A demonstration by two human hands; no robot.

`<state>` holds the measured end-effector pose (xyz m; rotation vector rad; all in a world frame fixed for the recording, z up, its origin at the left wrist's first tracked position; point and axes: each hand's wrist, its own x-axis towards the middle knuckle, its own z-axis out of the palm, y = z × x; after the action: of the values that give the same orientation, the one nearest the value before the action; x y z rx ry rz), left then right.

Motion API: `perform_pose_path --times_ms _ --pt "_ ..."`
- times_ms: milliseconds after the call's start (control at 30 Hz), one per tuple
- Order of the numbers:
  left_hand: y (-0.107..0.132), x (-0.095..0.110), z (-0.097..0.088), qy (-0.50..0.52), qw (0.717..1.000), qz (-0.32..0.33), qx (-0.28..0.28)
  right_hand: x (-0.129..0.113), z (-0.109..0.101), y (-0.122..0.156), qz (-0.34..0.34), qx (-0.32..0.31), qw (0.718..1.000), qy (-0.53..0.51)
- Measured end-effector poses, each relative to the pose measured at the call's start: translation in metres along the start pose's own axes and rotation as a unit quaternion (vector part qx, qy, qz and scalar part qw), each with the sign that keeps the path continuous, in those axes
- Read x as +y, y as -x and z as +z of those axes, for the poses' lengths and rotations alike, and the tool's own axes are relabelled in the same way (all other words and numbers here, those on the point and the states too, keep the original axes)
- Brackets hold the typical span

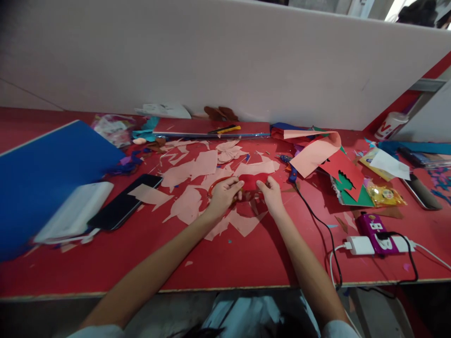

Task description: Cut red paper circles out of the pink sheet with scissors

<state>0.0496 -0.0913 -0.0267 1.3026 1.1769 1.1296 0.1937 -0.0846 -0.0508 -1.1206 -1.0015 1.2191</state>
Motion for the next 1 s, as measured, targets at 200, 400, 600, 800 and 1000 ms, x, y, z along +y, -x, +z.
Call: perform_pose_path --times_ms 200,400,600,800,1000 --pt "-0.002 -0.002 -0.001 0.002 1.0 0.017 -0.005 -0.002 -0.006 -0.005 -0.038 -0.016 0.997 0.072" --pt "-0.008 -0.01 -0.003 -0.014 0.999 0.03 0.034 -0.003 -0.006 -0.003 -0.038 -0.066 0.991 0.109" --pt "-0.004 -0.012 -0.001 -0.067 0.994 0.07 0.054 -0.003 -0.003 0.0 0.007 -0.062 0.998 0.018" --pt "-0.004 -0.011 0.0 -0.083 0.991 0.081 0.069 0.003 -0.003 -0.002 0.015 -0.042 0.999 -0.017" --pt "-0.005 -0.013 -0.001 -0.094 0.99 0.079 0.069 0.001 -0.004 -0.004 -0.011 -0.042 0.999 0.026"
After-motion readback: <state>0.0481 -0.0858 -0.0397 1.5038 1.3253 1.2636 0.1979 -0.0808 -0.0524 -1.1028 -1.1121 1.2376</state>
